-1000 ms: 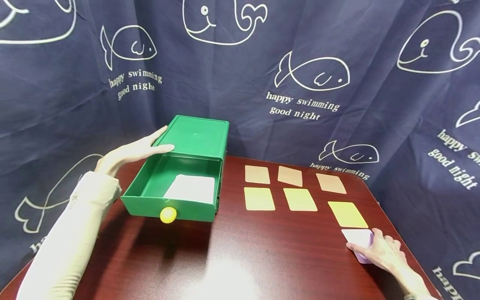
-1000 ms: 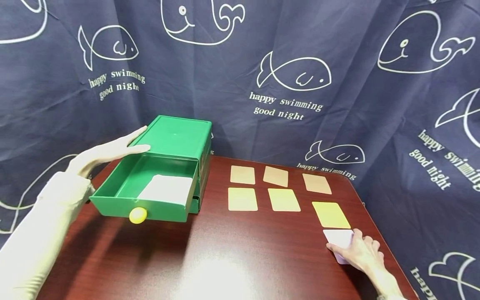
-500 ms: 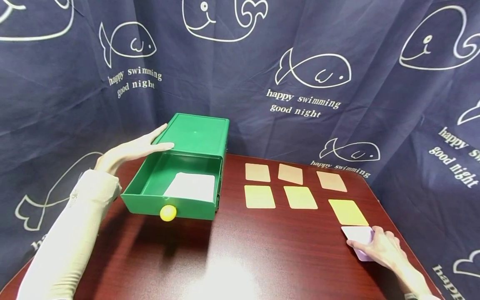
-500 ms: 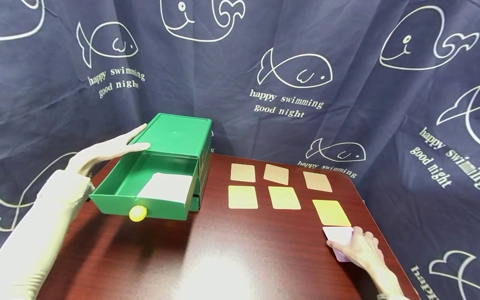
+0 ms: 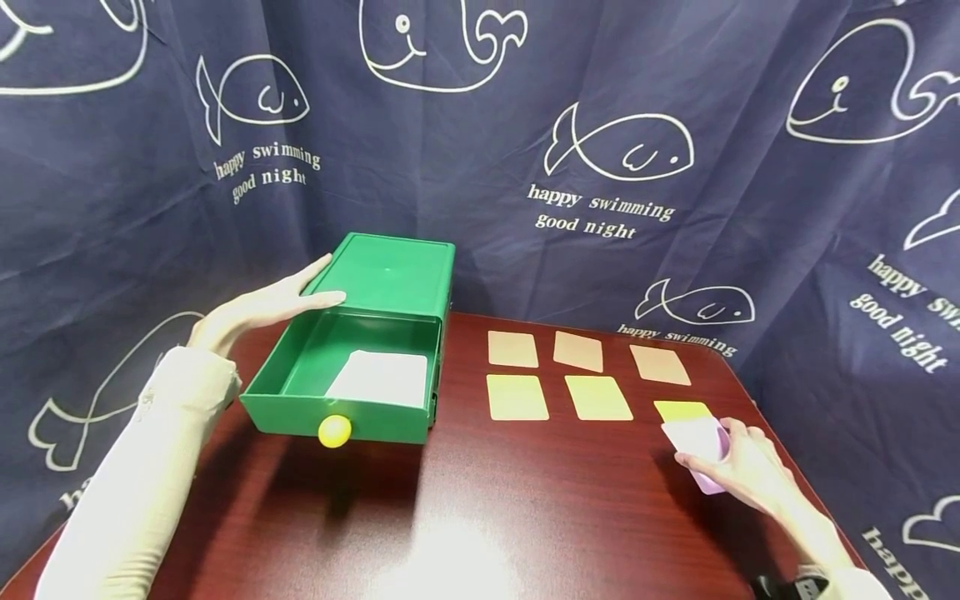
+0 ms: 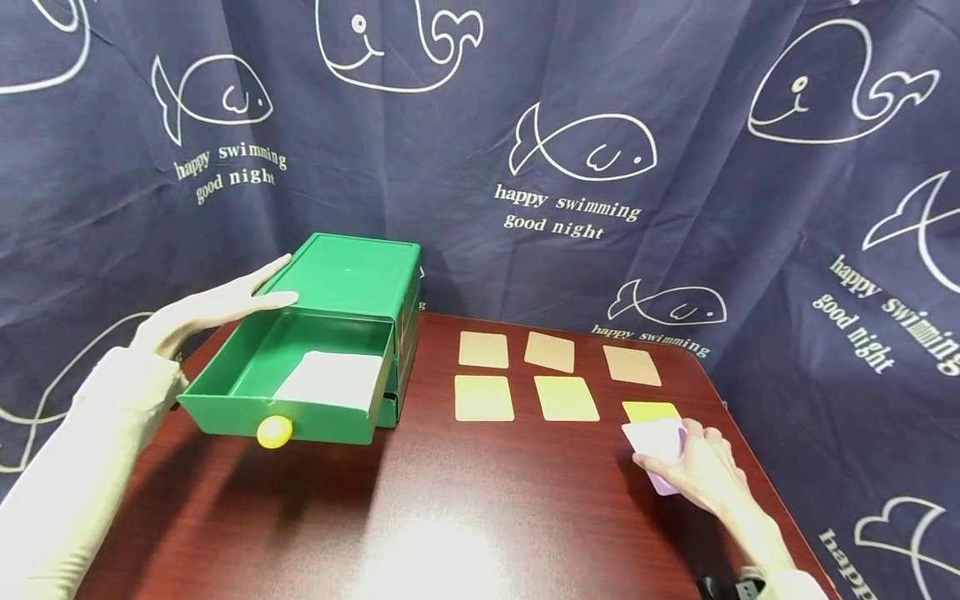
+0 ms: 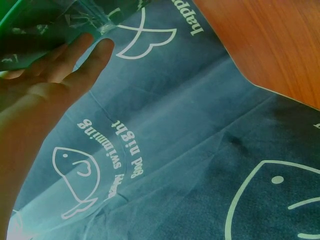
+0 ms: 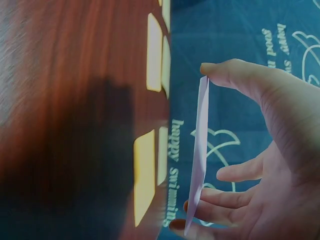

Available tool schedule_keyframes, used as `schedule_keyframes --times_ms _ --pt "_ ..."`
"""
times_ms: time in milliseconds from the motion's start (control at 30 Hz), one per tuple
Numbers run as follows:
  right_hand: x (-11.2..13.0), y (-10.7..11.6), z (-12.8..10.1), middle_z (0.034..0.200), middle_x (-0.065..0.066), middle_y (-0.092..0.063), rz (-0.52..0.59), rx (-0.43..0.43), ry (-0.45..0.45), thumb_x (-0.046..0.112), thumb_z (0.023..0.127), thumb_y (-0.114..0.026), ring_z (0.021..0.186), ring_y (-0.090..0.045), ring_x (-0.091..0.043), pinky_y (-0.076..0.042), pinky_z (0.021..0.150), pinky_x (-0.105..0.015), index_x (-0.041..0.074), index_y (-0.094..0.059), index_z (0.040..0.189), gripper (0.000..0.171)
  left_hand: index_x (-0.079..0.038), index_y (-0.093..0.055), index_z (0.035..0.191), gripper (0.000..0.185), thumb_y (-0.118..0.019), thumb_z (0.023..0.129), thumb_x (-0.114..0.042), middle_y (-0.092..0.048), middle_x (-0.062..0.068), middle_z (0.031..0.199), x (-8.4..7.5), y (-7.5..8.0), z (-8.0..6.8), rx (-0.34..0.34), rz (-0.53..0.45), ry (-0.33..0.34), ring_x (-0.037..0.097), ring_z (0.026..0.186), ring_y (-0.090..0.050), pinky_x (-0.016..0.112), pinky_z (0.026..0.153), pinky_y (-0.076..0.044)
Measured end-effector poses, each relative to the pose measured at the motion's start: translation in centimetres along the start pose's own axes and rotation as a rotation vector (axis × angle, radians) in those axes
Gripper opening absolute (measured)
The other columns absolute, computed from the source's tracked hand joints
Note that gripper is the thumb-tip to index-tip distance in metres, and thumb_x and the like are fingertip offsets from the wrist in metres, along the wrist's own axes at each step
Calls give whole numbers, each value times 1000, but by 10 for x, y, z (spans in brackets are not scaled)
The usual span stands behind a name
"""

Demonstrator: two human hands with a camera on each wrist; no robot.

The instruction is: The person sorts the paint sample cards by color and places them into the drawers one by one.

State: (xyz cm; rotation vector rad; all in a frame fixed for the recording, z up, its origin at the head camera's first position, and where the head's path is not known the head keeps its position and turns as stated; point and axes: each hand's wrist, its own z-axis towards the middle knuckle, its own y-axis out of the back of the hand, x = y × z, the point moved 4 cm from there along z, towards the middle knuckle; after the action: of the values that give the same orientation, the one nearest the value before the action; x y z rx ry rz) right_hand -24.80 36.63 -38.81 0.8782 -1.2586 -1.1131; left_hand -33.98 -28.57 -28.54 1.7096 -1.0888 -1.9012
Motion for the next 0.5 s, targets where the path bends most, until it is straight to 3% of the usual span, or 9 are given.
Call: schedule_keyframes --times_ms 267,500 --pt "26 9 7 112 -33 -49 9 -32 79 64 71 -73 95 -52 -43 -45 61 -53 -6 -43 131 97 -28 6 156 88 -50 94 -56 4 -4 164 2 0 -1 0 0 7 27 151 1 59 120 -5" --pt "48 14 10 118 -33 -50 16 -39 126 63 72 -73 100 -52 -45 -47 66 -59 -6 -43 133 97 -28 7 156 89 -50 94 -56 5 -4 164 1 0 0 3 4 4 27 151 2 59 120 -4"
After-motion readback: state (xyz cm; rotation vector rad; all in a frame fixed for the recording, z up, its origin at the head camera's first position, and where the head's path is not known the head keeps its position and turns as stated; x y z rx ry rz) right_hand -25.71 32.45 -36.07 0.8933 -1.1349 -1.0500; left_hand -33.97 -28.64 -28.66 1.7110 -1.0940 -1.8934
